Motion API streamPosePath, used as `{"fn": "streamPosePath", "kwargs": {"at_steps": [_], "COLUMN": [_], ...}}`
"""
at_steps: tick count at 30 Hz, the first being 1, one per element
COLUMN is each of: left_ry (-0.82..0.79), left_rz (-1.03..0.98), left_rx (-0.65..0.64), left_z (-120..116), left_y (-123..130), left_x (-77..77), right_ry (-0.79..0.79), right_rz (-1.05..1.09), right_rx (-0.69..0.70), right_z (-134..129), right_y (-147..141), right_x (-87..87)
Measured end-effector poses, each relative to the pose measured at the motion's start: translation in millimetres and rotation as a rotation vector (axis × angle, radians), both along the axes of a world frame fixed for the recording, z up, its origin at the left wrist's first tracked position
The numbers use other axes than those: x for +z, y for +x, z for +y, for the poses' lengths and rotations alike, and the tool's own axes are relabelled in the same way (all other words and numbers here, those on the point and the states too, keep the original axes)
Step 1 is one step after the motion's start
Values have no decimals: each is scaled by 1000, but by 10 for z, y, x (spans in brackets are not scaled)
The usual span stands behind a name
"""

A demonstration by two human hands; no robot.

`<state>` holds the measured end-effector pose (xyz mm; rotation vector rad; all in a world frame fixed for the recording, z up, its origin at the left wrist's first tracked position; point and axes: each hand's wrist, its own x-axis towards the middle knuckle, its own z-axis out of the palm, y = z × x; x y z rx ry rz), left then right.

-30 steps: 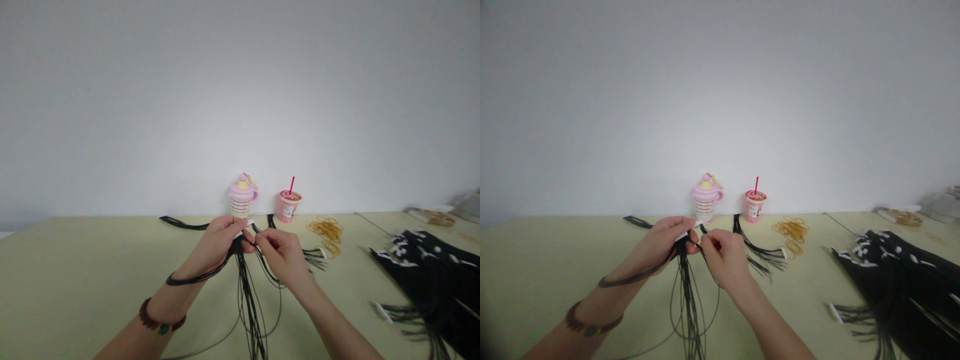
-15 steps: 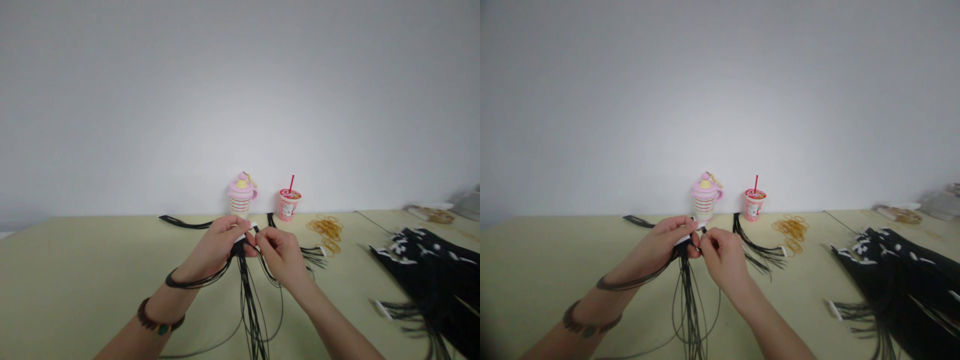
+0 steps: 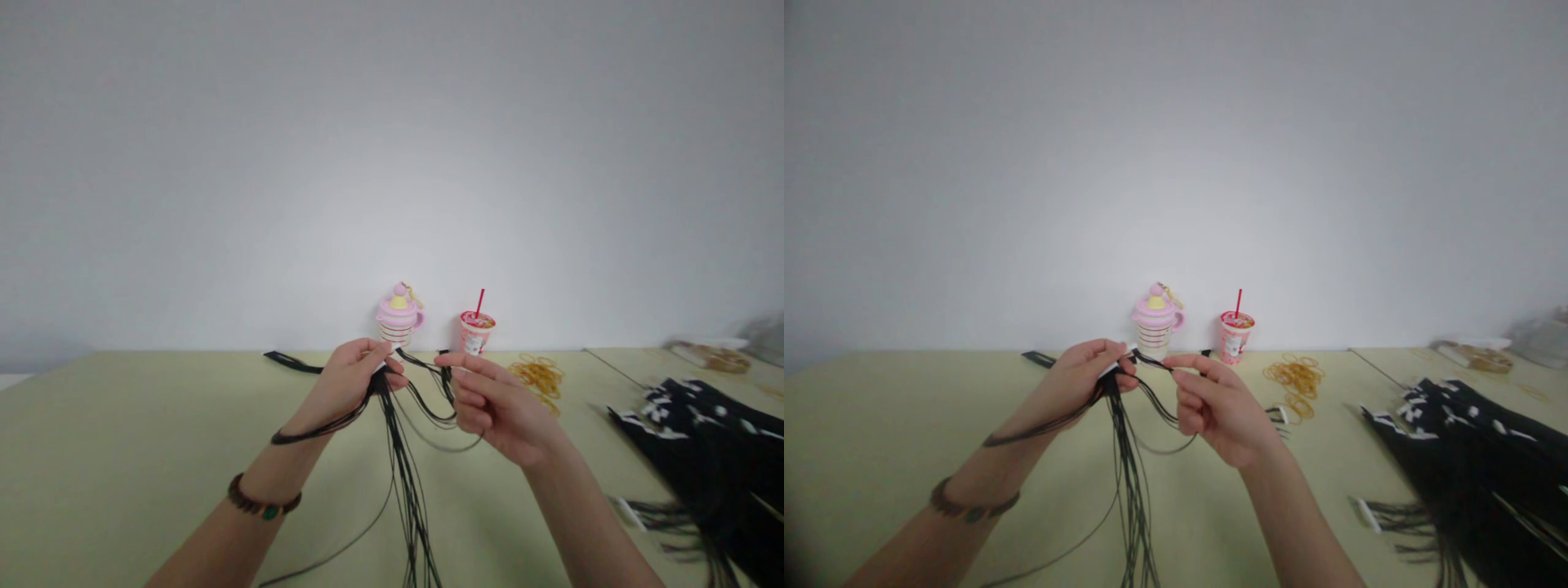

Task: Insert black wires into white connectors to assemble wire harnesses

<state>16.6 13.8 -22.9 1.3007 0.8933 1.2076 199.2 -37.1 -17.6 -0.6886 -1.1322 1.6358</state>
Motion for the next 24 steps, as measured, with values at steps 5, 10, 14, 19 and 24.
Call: {"fn": "streamPosePath", "kwargs": {"at_steps": [5,10,14,19,24], "left_ry": [169,45,-116,-156,-198], "left_rz": [122,3,-200,-331,-313], "left_rx": [139,55,18,-31,-135], "left_z": [52,69,113,135,57], "left_y": [-111,-160,-132,-47,-4], "left_x": [44,58,23,-18,2], "right_ry": [50,169,299,796,998], "right_rz": [36,-241,-603,-931,-957], "right_rx": [-87,-293,-370,-903,-780], "right_z": [53,221,313,194,-5], "right_y": [164,116,33,-124,-305], "right_x": [11,-172,-313,-339,-312]}}
